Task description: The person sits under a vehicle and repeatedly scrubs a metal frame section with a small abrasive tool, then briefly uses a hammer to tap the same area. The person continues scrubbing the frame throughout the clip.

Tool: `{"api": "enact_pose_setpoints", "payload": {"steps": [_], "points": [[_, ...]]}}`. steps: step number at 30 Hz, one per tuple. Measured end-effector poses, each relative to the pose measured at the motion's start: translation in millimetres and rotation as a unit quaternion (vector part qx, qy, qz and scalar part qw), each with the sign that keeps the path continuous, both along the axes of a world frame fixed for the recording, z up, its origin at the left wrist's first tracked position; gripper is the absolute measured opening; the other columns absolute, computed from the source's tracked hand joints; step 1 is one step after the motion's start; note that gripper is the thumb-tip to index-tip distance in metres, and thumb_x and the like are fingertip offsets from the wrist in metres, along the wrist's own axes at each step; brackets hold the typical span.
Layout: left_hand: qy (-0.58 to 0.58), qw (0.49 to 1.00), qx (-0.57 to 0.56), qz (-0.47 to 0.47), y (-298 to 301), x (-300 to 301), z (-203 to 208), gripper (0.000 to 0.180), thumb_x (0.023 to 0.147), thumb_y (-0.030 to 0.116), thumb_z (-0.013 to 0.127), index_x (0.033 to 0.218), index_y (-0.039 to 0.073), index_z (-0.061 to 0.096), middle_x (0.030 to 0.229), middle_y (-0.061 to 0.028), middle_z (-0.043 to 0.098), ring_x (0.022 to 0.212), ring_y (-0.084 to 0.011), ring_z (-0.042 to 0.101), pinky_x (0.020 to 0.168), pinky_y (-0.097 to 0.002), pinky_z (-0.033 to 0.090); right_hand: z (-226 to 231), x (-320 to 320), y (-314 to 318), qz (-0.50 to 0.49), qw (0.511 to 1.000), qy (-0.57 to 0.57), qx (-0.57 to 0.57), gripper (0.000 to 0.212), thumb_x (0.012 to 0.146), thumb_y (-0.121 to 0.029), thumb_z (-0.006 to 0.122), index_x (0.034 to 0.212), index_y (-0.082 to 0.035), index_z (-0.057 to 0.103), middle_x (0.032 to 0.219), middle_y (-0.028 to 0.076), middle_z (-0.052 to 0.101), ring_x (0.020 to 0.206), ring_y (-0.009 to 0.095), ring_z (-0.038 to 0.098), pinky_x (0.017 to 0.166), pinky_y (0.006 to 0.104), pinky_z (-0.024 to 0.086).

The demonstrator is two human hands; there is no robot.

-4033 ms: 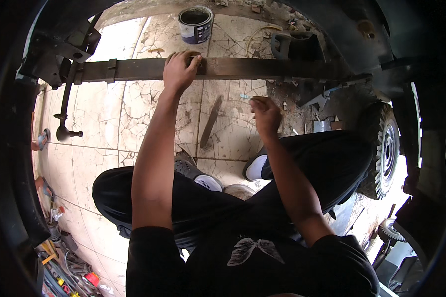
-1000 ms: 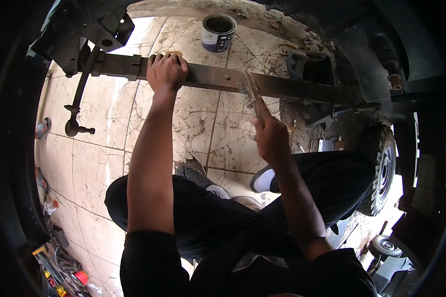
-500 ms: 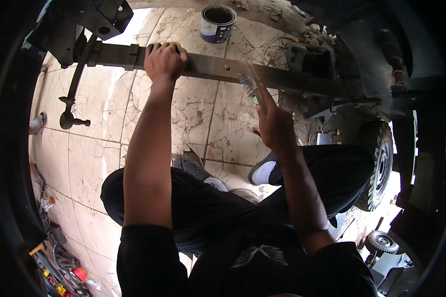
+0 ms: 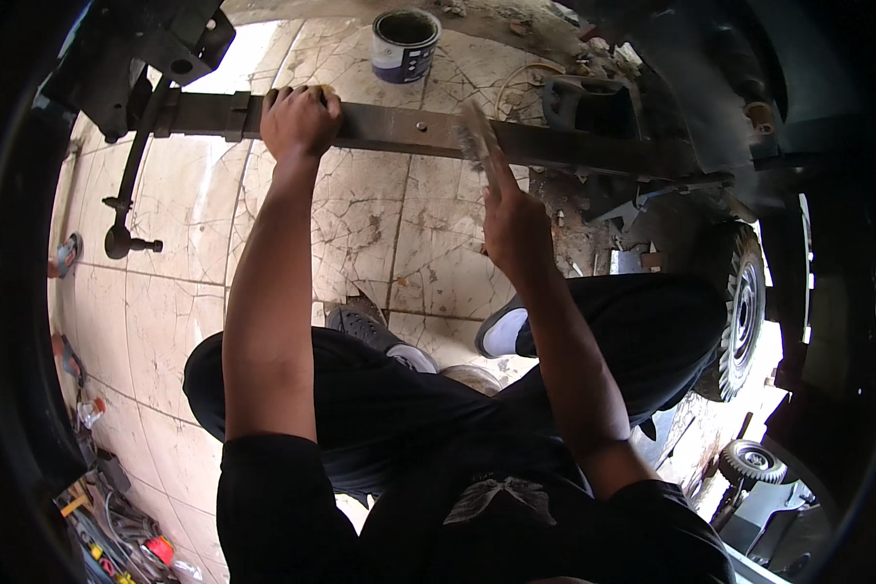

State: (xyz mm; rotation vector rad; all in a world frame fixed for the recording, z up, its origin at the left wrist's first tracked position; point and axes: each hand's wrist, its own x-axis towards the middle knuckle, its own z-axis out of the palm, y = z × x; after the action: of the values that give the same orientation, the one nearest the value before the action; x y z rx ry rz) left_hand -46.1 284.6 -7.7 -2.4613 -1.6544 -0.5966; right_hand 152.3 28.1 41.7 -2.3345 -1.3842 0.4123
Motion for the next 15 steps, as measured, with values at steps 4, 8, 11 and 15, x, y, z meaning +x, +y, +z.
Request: {"api": "enact_pose_setpoints", "payload": {"steps": [4, 8, 11, 15], "points": [[0.007, 1.0, -0.005, -0.004, 2.1, 0.1, -0.5, 0.041, 0.102, 0.04, 0.053, 0.104, 0.011, 0.082, 0.111, -0.0075, 0.08, 0.113, -0.0265, 0.07, 0.107, -0.0413, 0.046, -25.7, 5.9, 14.6, -0.024, 0.998, -0.044, -0.025, 0.065, 0.106, -0.022, 0.061, 0.165, -0.017, 0.034, 0.093, 0.031, 0.074, 0.091, 0.05, 0.074, 0.083, 0.0588, 0.059], [0.006, 1.0, -0.007, -0.011, 4.0, 5.0, 4.2, 0.041, 0.102, 0.04, 0.053, 0.1, 0.011, 0.082, 0.111, -0.0074, 0.08, 0.113, -0.0262, 0.07, 0.107, -0.0411, 0.046, -26.6, 31.1, 79.6, -0.021, 0.996, -0.084, -0.019, 0.063, 0.107, -0.023, 0.058, 0.164, -0.014, 0.033, 0.094, 0.029, 0.074, 0.091, 0.05, 0.075, 0.086, 0.0566, 0.061], [0.001, 1.0, -0.009, -0.007, 3.5, 2.9, 1.2, 0.04, 0.101, 0.04, 0.055, 0.098, 0.011, 0.082, 0.11, -0.0082, 0.08, 0.113, -0.0264, 0.07, 0.107, -0.041, 0.047, -10.1, 29.0, 80.0, -0.005, 0.998, -0.065, -0.007, 0.062, 0.106, -0.023, 0.058, 0.163, -0.012, 0.035, 0.093, 0.029, 0.074, 0.092, 0.049, 0.075, 0.087, 0.057, 0.06], [-0.007, 0.999, 0.037, 0.0, 2.1, -1.9, -7.2, 0.04, 0.101, 0.039, 0.054, 0.099, 0.01, 0.082, 0.107, -0.0081, 0.08, 0.113, -0.0263, 0.07, 0.106, -0.0408, 0.048, -12.9, 6.5, 8.8, 0.004, 1.0, -0.029, 0.004, 0.066, 0.106, -0.022, 0.062, 0.165, -0.019, 0.033, 0.089, 0.028, 0.073, 0.09, 0.047, 0.075, 0.079, 0.0564, 0.06]]}}
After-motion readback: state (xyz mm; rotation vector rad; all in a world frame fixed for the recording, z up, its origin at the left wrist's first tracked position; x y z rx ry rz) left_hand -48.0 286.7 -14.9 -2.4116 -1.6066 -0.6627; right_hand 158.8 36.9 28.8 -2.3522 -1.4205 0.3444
